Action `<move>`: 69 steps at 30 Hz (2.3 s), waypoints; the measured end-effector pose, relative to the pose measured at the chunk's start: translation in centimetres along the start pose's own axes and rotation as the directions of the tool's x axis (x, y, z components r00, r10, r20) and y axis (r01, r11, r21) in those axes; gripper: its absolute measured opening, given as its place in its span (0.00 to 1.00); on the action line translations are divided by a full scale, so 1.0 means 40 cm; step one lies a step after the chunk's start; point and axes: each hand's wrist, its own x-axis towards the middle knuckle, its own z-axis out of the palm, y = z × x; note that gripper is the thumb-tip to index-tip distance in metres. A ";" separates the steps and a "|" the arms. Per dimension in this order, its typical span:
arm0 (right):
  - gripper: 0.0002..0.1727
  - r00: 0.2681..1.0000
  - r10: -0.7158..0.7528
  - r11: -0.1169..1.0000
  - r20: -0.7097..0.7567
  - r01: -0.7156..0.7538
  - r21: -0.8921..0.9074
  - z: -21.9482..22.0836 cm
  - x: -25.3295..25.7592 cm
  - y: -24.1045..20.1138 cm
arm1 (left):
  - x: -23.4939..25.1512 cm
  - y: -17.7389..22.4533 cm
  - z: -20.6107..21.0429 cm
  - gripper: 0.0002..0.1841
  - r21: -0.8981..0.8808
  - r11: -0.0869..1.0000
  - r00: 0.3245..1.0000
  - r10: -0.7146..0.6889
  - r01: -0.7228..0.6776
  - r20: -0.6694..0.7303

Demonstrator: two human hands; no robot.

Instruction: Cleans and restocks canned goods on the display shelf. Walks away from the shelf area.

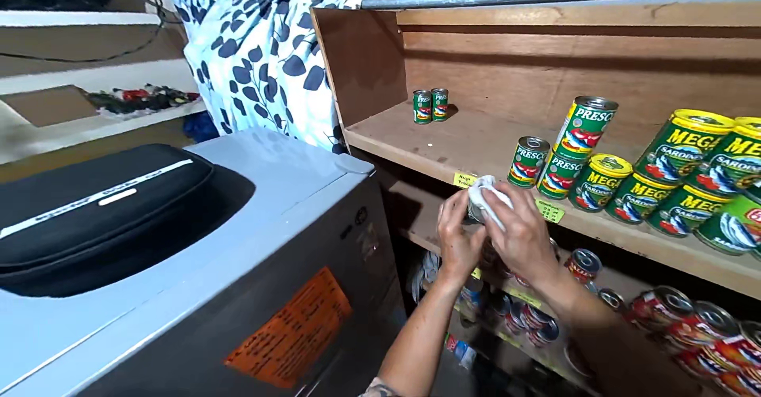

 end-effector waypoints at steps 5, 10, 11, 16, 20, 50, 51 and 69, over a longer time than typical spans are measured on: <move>0.15 0.975 -0.187 0.982 0.123 0.187 0.014 0.003 -0.048 -0.007 | -0.029 -0.007 -0.030 0.24 0.029 0.998 0.998 -0.059 0.058 0.013; 0.12 0.966 -0.071 0.997 0.248 0.069 0.020 -0.067 -0.047 0.055 | -0.072 -0.020 -0.060 0.33 0.012 0.996 0.994 -0.085 0.084 0.069; 0.13 0.978 -0.020 1.000 0.209 0.016 0.018 -0.069 -0.045 0.060 | -0.080 -0.018 -0.063 0.34 0.023 0.996 0.992 -0.089 0.088 0.086; 0.20 0.959 -0.095 0.948 0.267 0.005 0.320 -0.020 -0.078 0.043 | -0.079 0.021 -0.070 0.35 -0.228 0.911 0.940 -0.332 0.343 0.085; 0.17 0.973 0.118 0.890 0.197 -0.192 0.413 -0.057 -0.081 0.112 | -0.062 0.001 -0.096 0.19 -0.741 0.270 0.601 -0.769 0.614 0.218; 0.19 0.829 0.233 0.720 0.508 -0.499 0.482 -0.105 -0.415 0.044 | 0.500 0.081 0.190 0.22 -0.426 0.818 0.751 -0.010 0.386 0.661; 0.19 0.826 0.238 0.721 0.511 -0.502 0.477 -0.106 -0.414 0.045 | 0.499 0.082 0.193 0.23 -0.423 0.820 0.743 -0.004 0.385 0.669; 0.20 0.830 0.204 0.737 0.518 -0.479 0.477 -0.100 -0.414 0.049 | 0.480 0.060 0.199 0.21 -0.433 0.804 0.697 0.033 0.407 0.716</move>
